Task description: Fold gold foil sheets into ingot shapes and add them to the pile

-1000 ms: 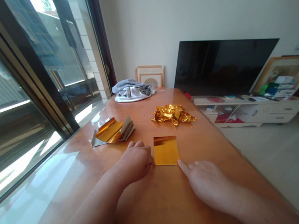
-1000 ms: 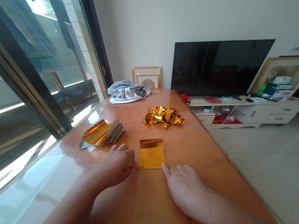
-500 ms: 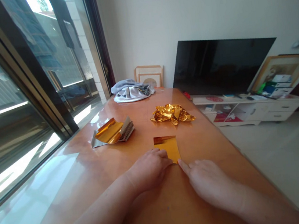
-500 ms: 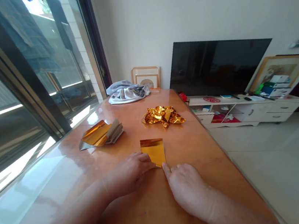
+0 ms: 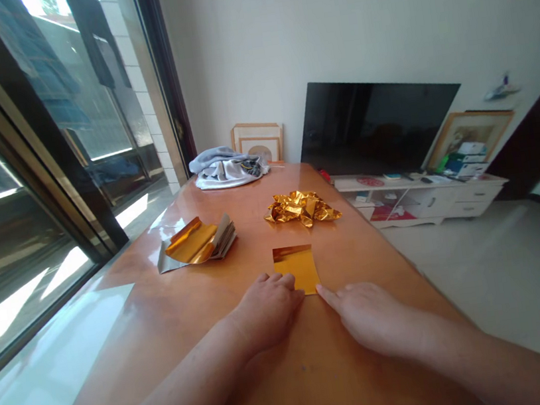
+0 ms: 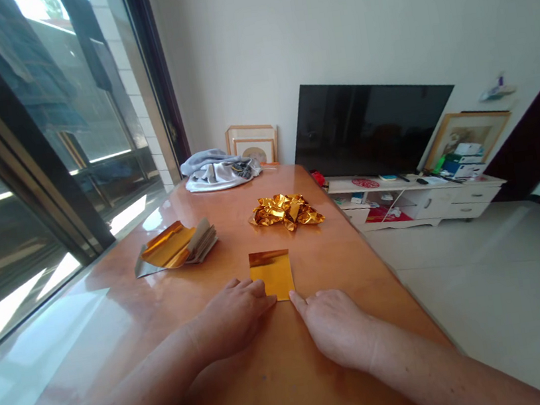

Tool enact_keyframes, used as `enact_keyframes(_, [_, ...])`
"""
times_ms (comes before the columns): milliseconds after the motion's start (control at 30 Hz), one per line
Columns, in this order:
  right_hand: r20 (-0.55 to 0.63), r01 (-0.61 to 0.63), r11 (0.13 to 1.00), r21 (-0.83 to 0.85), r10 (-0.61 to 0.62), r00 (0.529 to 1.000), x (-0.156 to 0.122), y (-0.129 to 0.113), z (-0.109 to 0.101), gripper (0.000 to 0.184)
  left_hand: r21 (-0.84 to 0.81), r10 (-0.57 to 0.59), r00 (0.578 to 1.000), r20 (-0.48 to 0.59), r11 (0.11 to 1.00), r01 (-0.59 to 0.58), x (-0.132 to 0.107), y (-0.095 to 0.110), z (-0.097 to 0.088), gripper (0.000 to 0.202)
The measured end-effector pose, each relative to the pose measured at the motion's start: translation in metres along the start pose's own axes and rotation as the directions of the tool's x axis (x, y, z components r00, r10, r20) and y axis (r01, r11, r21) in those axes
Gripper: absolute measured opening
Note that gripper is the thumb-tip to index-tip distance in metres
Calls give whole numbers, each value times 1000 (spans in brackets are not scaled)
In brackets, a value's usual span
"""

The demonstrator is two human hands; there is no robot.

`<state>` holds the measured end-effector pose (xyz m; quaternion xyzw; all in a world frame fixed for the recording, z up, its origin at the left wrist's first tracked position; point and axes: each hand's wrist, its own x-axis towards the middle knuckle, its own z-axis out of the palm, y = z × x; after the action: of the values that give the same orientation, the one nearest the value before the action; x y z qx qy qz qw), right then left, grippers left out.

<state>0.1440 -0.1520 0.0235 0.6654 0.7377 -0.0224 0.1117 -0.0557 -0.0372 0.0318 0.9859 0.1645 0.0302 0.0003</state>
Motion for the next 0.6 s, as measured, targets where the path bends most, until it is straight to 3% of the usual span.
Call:
enact_keyframes(100, [21,-27,999,26,26,999,-1,3,-3,60,22,-1,1000,-20,1000,1,0,1,3,24])
enact_keyframes(300, [-143,-109,994,10,109,984,2,-19,-10,59,20,-6,999,-34,1000,7,-2,1,4,22])
enact_keyframes(433, [-104,-76,997,-3,75,992,7,-39,-3,53,21,4,999,-33,1000,-3,-2,1,3,23])
enact_keyframes(600, [-94,-98,995,-35,94,991,7,-40,4,53,23,-4,1000,-15,1000,4,-2,0,1,24])
